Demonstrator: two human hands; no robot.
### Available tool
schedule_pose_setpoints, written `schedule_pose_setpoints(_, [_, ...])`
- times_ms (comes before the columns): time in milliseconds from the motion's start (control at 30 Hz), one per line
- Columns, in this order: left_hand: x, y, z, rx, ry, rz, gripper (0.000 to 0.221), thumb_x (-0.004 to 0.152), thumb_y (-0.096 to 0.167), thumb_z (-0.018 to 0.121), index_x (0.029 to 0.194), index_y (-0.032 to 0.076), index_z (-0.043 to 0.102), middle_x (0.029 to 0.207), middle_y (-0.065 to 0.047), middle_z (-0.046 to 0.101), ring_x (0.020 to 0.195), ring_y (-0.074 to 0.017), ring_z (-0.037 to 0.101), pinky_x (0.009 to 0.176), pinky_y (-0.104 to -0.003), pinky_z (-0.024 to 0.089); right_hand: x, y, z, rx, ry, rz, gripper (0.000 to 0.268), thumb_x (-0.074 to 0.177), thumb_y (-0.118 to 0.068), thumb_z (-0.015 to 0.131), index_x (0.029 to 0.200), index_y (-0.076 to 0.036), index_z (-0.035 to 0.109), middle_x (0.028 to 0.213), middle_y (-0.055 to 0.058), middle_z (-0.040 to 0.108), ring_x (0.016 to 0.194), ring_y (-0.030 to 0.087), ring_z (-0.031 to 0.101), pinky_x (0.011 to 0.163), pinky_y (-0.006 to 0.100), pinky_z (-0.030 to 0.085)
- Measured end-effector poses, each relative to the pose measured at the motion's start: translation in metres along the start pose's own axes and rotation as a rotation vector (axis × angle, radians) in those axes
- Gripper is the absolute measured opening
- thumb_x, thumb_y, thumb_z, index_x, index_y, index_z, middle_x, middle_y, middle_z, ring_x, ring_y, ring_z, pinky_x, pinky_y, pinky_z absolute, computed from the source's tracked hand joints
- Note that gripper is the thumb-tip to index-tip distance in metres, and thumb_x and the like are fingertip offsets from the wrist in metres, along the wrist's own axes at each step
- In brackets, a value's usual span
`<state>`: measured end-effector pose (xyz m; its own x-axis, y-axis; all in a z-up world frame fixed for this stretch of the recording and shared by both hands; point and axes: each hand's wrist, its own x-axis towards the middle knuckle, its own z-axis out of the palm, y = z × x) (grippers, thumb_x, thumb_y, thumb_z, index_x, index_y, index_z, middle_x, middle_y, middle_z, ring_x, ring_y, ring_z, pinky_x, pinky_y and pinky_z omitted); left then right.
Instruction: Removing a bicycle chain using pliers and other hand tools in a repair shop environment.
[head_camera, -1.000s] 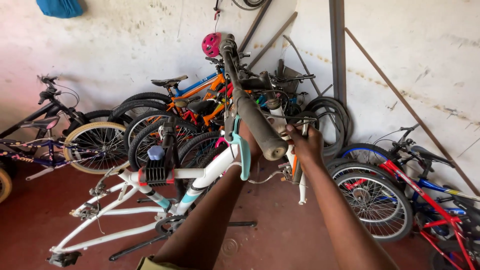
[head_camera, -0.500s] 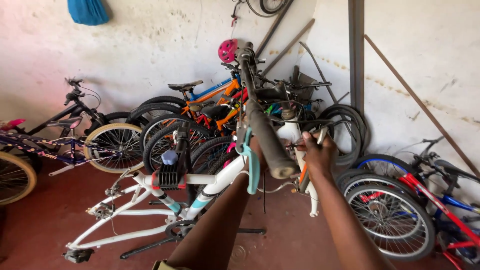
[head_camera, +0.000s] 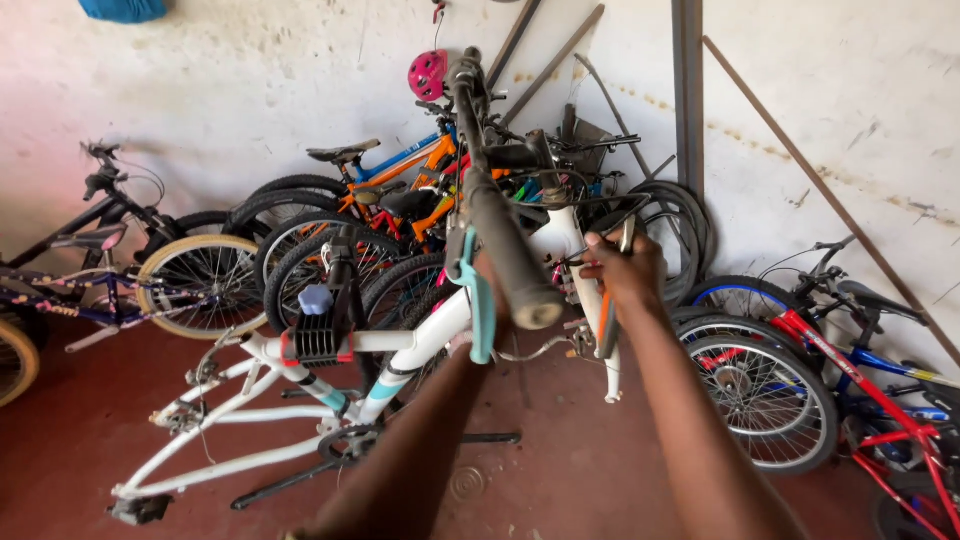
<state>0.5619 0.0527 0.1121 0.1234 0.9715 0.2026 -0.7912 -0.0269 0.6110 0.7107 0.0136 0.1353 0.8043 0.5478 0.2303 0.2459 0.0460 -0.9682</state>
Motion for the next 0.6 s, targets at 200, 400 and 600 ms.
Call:
schedule_pose_setpoints(200, [0.011, -0.076, -0.026, 0.441, 0.181, -0.26, 0.031, 0.085, 0.021, 0.05, 0.062, 0.004, 0.062, 0.035, -0.014, 0.047, 0.025, -0.022, 0.044, 0.029, -0.033, 0.036, 0.217, 0.247, -0.031, -0.405, 0.088, 0.062, 0.022, 0.084, -0.024, 0.066, 0.1, -0.009, 0.07, 0.089, 0.004, 0.058, 0.084, -0.001, 0.053, 0.061, 0.008, 0.037])
schedule_pose_setpoints(400, [-0.047, -0.037, -0.014, 0.156, 0.441, -0.242, 0.037, 0.093, 0.034, 0.055, 0.071, 0.004, 0.063, 0.048, -0.01, 0.049, 0.033, -0.0162, 0.039, 0.031, -0.025, 0.028, 0.029, 0.023, -0.021, -0.01, -0.44, 0.12, 0.055, 0.094, -0.036, 0.056, 0.13, 0.004, 0.044, 0.137, 0.016, 0.041, 0.098, 0.032, 0.064, 0.053, 0.024, 0.044])
schedule_pose_setpoints(600, [-0.048, -0.072, -0.107, -0.083, 0.82, -0.244, 0.052, 0.096, 0.05, 0.039, 0.059, 0.014, 0.045, 0.047, -0.006, 0.044, 0.034, -0.0192, 0.031, 0.038, -0.033, 0.027, 0.031, 0.023, -0.02, -0.051, -0.327, 0.039, 0.021, 0.089, -0.011, 0.054, 0.11, -0.009, 0.057, 0.087, 0.014, 0.062, 0.053, 0.029, 0.066, 0.032, 0.026, 0.046])
